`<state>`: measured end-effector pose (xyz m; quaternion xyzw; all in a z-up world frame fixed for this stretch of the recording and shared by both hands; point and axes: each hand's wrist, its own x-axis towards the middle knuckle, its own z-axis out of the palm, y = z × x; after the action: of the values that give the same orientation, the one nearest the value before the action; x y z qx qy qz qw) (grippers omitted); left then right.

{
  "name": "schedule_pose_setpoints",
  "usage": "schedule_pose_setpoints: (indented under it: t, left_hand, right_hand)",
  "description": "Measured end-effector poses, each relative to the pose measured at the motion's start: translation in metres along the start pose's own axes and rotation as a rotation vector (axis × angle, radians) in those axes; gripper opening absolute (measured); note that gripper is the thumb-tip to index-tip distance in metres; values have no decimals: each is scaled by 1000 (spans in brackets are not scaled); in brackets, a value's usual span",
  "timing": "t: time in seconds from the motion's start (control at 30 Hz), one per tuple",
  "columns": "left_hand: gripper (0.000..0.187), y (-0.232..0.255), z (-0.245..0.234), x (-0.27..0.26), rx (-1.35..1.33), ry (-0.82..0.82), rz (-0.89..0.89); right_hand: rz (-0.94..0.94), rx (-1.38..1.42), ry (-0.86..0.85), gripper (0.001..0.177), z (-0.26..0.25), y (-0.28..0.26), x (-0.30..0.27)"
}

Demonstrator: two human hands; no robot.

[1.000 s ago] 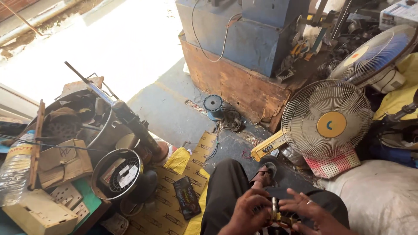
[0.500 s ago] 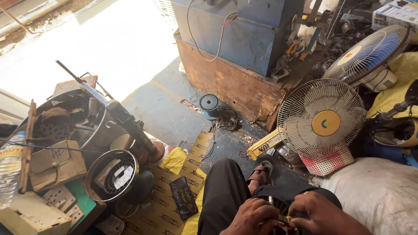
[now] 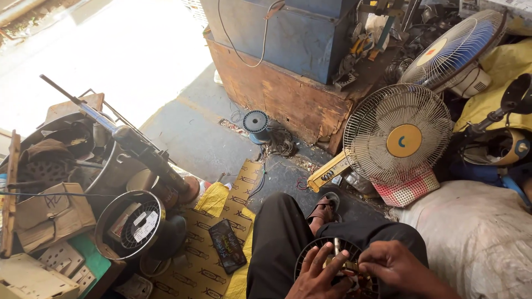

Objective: Repairing or rewinding the copper coils of a ceiling fan motor stator.

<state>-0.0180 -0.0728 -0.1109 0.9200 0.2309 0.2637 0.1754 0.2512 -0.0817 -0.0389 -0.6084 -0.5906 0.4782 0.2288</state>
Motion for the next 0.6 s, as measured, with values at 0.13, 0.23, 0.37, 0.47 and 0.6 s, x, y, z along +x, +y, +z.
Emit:
schedule_pose_setpoints:
  t: [0.13, 0.23, 0.37, 0.47, 0.6]
  left_hand:
    - [21, 3, -12, 2, -85, -25, -3]
    - [14, 1, -26, 19, 37, 0, 52]
    - [17, -11, -35, 75, -577, 134, -233]
    - [33, -28, -42, 120, -711, -153, -499]
    - [30, -101, -6, 111, -787, -660, -231]
  right_hand:
    - [-2, 66, -18, 19, 1, 15, 11]
    - [47, 15, -2, 19, 2, 30, 32]
    - [125, -92, 112, 22, 14, 48, 60]
    - [-9, -269, 295, 22, 8, 8, 59]
    - [-352, -607, 346, 21, 22, -57, 14]
